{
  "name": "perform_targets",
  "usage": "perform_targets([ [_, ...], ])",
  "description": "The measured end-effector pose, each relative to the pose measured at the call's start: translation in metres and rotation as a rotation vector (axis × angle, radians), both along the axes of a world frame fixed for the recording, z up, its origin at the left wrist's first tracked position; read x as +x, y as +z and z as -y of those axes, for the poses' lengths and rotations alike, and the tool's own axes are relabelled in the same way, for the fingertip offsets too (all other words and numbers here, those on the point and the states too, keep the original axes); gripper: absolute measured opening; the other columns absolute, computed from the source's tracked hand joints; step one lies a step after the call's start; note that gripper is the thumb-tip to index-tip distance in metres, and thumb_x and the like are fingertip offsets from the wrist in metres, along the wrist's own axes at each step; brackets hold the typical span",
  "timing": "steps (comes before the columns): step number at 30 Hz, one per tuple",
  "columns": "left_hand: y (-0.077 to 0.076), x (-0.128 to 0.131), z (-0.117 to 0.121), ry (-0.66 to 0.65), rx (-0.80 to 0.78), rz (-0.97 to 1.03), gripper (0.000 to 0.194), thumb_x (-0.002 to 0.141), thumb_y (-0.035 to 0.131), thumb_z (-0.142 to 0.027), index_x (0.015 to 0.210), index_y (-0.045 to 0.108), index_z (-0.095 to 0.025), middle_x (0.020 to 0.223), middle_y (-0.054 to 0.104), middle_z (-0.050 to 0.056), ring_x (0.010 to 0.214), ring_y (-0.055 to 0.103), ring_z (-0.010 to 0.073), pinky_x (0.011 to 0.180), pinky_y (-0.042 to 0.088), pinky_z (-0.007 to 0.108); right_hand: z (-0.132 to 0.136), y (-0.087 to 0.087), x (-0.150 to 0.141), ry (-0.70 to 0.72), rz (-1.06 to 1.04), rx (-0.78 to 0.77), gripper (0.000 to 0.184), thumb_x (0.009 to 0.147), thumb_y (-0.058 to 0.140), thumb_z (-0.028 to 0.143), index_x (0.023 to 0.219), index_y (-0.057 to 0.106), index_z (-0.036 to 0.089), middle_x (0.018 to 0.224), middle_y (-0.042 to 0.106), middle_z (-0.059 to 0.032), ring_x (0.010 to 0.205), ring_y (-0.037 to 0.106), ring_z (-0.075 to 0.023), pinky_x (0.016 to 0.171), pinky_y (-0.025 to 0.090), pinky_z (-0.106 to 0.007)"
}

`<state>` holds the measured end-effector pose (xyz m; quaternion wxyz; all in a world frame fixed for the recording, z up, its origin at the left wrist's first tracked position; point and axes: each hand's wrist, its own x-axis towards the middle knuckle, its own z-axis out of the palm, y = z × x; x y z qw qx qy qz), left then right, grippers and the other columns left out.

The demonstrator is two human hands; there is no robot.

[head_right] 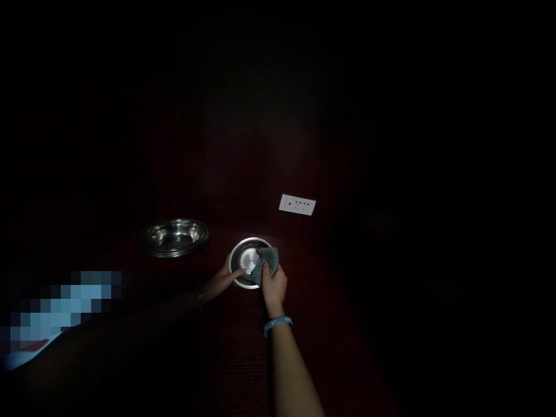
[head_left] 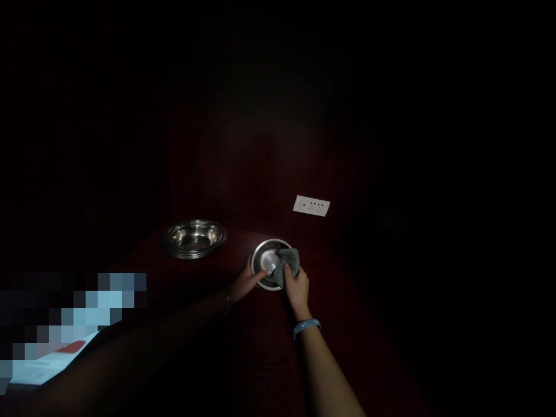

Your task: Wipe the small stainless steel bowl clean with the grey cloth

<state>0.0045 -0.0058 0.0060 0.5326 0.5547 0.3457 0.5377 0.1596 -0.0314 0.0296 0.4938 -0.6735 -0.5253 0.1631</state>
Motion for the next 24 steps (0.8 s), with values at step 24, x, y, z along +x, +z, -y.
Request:
perform_targets([
  [24,-0.006,-0.001,-0.014,0.038,-0.116,0.066,0.049,0.072,0.058,-0.016,0.121,0.057,-0.015,0.119,0.068,0.009,0.122,0.055,0.0263,0.109,0.037,0.042,0.005,0.004,-0.001,-0.017,0.080,-0.059,0.036,0.086,0.050,0.045,0.101,0.069,0.018,0.093,0.074,-0.0106,0.084,0.068,-0.0222,0.073,0.049,-0.027],
])
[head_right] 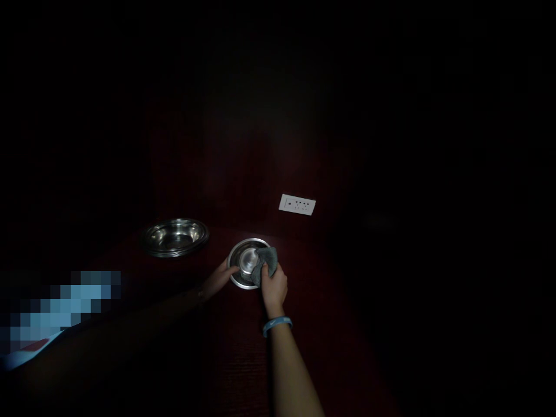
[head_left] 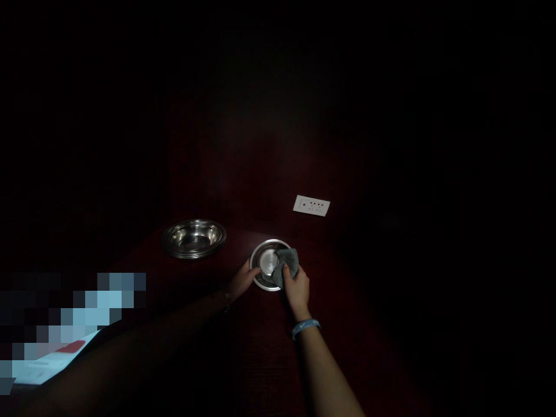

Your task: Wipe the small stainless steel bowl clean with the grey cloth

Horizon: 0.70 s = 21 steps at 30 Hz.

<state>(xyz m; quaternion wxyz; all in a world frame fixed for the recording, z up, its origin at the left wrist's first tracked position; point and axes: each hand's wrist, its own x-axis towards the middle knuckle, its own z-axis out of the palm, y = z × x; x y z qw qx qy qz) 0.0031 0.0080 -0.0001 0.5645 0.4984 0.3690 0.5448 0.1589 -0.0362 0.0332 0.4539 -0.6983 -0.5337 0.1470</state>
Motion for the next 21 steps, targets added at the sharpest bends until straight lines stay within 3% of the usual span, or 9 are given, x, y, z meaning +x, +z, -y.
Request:
perform_targets([
  [7,-0.0005,-0.0009,-0.0011,0.062,-0.084,-0.027,0.038,0.079,0.057,-0.027,0.115,0.061,-0.014,0.116,0.069,0.011,0.115,0.061,0.0259,0.106,0.040,0.041,0.0022,0.0031,-0.0021,-0.002,0.043,-0.012,0.035,0.086,0.050,0.044,0.100,0.069,0.019,0.090,0.074,-0.0103,0.081,0.068,-0.0224,0.068,0.048,-0.027],
  [12,0.0000,-0.0003,0.0007,0.066,-0.054,-0.021,0.045,0.076,0.063,-0.037,0.114,0.061,-0.014,0.117,0.068,0.013,0.115,0.060,0.0285,0.106,0.040,0.042,0.0016,0.0028,-0.0015,-0.005,0.045,-0.005,0.036,0.086,0.049,0.044,0.101,0.069,0.018,0.091,0.074,-0.0103,0.081,0.068,-0.0220,0.070,0.048,-0.027],
  [21,-0.0034,-0.0017,0.0007,0.041,0.017,-0.064,0.045,0.071,0.068,-0.027,0.113,0.060,-0.014,0.116,0.069,0.012,0.115,0.060,0.0293,0.106,0.041,0.044,0.0019,0.0024,-0.0010,0.001,0.032,-0.020,0.036,0.086,0.049,0.045,0.100,0.069,0.019,0.091,0.073,-0.0095,0.080,0.068,-0.0220,0.069,0.048,-0.027],
])
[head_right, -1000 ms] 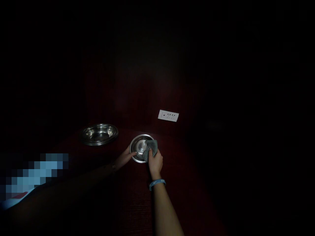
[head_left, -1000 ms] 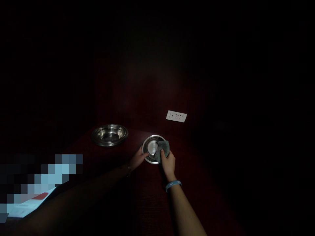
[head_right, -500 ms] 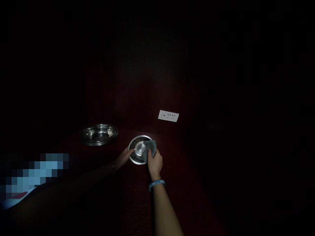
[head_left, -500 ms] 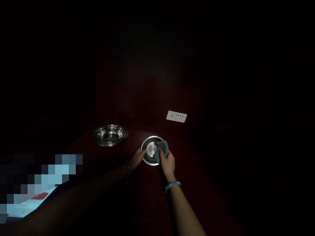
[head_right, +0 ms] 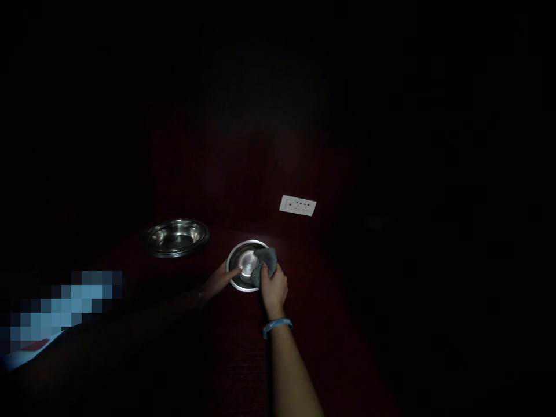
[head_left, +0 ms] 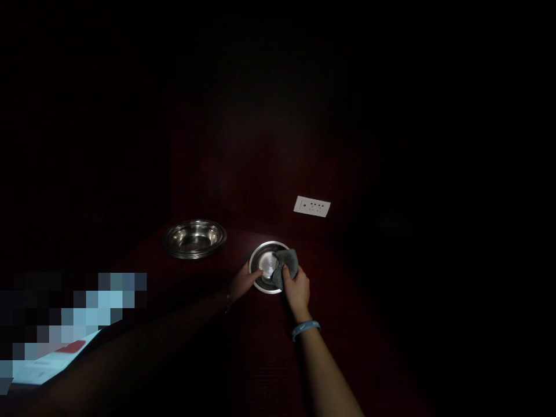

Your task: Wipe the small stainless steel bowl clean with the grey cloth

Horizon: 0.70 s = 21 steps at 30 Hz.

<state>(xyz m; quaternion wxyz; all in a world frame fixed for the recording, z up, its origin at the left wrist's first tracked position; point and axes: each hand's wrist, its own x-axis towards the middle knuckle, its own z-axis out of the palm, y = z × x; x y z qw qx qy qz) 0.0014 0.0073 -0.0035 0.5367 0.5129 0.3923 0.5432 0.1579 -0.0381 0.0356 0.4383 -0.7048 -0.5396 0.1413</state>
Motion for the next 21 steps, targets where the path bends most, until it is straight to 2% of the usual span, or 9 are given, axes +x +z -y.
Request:
perform_targets([
  [8,0.0011,-0.0003,0.0010,-0.009,-0.010,0.008,0.043,0.071,0.065,-0.026,0.112,0.061,-0.014,0.116,0.069,0.012,0.115,0.060,0.0291,0.106,0.041,0.043,0.0002,0.0003,0.0002,0.008,-0.013,0.008,0.036,0.086,0.050,0.046,0.099,0.069,0.018,0.091,0.073,-0.0105,0.082,0.068,-0.0233,0.071,0.048,-0.029],
  [21,-0.0009,0.0006,0.0000,-0.076,0.035,0.041,0.059,0.067,0.072,-0.025,0.122,0.056,-0.012,0.122,0.066,0.015,0.118,0.057,0.0315,0.111,0.034,0.047,0.0014,0.0027,-0.0004,0.001,0.030,-0.029,0.036,0.089,0.047,0.043,0.102,0.068,0.017,0.094,0.073,-0.0108,0.085,0.069,-0.0223,0.071,0.047,-0.026],
])
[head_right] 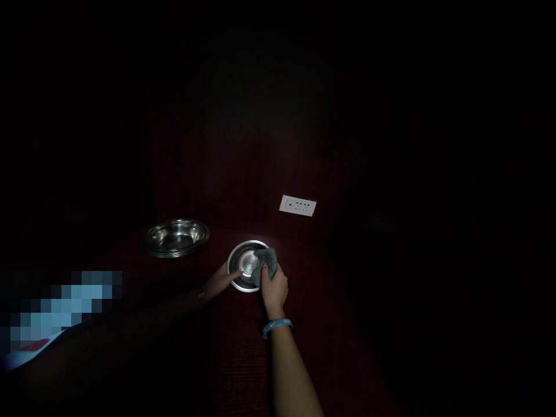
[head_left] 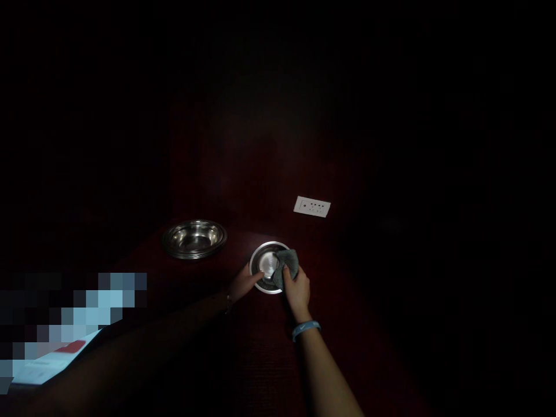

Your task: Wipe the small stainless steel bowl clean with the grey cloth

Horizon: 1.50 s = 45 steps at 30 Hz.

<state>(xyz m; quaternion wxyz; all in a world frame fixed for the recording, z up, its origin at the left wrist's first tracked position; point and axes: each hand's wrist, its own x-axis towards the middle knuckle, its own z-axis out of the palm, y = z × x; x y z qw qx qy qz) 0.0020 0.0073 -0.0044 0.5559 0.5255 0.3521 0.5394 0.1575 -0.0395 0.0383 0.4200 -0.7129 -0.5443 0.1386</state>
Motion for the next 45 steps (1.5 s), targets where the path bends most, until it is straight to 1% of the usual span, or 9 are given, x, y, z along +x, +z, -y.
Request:
perform_targets([
  [8,-0.002,0.001,-0.001,0.001,-0.012,0.029,0.052,0.067,0.068,-0.019,0.117,0.059,-0.012,0.120,0.067,0.014,0.116,0.058,0.0307,0.108,0.037,0.047,0.000,0.001,0.000,-0.013,0.030,-0.020,0.034,0.089,0.046,0.044,0.101,0.067,0.020,0.092,0.073,-0.0081,0.083,0.068,-0.0198,0.070,0.047,-0.024],
  [13,0.001,0.000,0.000,0.010,-0.044,0.027,0.053,0.066,0.065,-0.016,0.119,0.057,-0.011,0.119,0.068,0.014,0.115,0.060,0.0292,0.107,0.039,0.045,0.001,0.000,0.000,-0.013,0.042,-0.018,0.035,0.089,0.046,0.045,0.102,0.067,0.020,0.094,0.073,-0.0080,0.083,0.068,-0.0194,0.069,0.047,-0.024],
  [19,0.003,0.000,-0.001,0.029,-0.119,0.036,0.051,0.064,0.065,-0.014,0.114,0.059,-0.011,0.112,0.070,0.014,0.111,0.062,0.0299,0.103,0.043,0.044,0.000,0.000,-0.001,-0.005,0.044,-0.017,0.035,0.089,0.046,0.045,0.102,0.067,0.020,0.094,0.074,-0.0089,0.083,0.069,-0.0204,0.068,0.047,-0.024],
  [26,0.006,-0.002,-0.002,0.013,-0.158,-0.005,0.047,0.066,0.065,-0.014,0.114,0.062,-0.014,0.103,0.074,0.009,0.105,0.066,0.0273,0.098,0.048,0.040,0.001,0.000,-0.001,0.005,0.053,-0.016,0.035,0.089,0.046,0.044,0.103,0.067,0.019,0.097,0.073,-0.0096,0.087,0.069,-0.0221,0.070,0.047,-0.026],
  [34,0.013,-0.001,0.005,0.094,-0.160,-0.108,0.040,0.070,0.057,-0.011,0.109,0.062,-0.011,0.104,0.073,0.012,0.103,0.067,0.0262,0.099,0.047,0.039,0.001,-0.002,0.000,0.015,0.035,0.005,0.036,0.089,0.046,0.045,0.100,0.068,0.020,0.091,0.073,-0.0081,0.081,0.068,-0.0205,0.067,0.046,-0.025],
  [38,0.015,-0.001,0.007,0.095,-0.140,-0.115,0.040,0.070,0.058,-0.013,0.110,0.061,-0.010,0.107,0.072,0.013,0.107,0.065,0.0267,0.101,0.046,0.039,0.000,-0.002,0.000,0.020,0.038,0.022,0.035,0.088,0.046,0.045,0.099,0.068,0.020,0.089,0.073,-0.0068,0.078,0.067,-0.0189,0.066,0.046,-0.024],
  [41,0.014,-0.001,0.007,0.089,-0.129,-0.117,0.038,0.071,0.059,-0.016,0.108,0.062,-0.011,0.107,0.072,0.012,0.107,0.065,0.0264,0.101,0.046,0.039,0.000,-0.002,0.001,0.021,0.049,0.017,0.036,0.088,0.045,0.045,0.098,0.069,0.020,0.087,0.073,-0.0056,0.075,0.067,-0.0181,0.064,0.046,-0.023],
  [45,0.013,-0.002,0.007,0.086,-0.110,-0.099,0.035,0.070,0.062,-0.019,0.103,0.064,-0.013,0.106,0.072,0.012,0.107,0.064,0.0286,0.102,0.044,0.042,0.001,-0.001,0.000,0.020,0.055,0.018,0.036,0.089,0.045,0.044,0.101,0.069,0.020,0.090,0.073,-0.0061,0.078,0.068,-0.0180,0.066,0.046,-0.023],
])
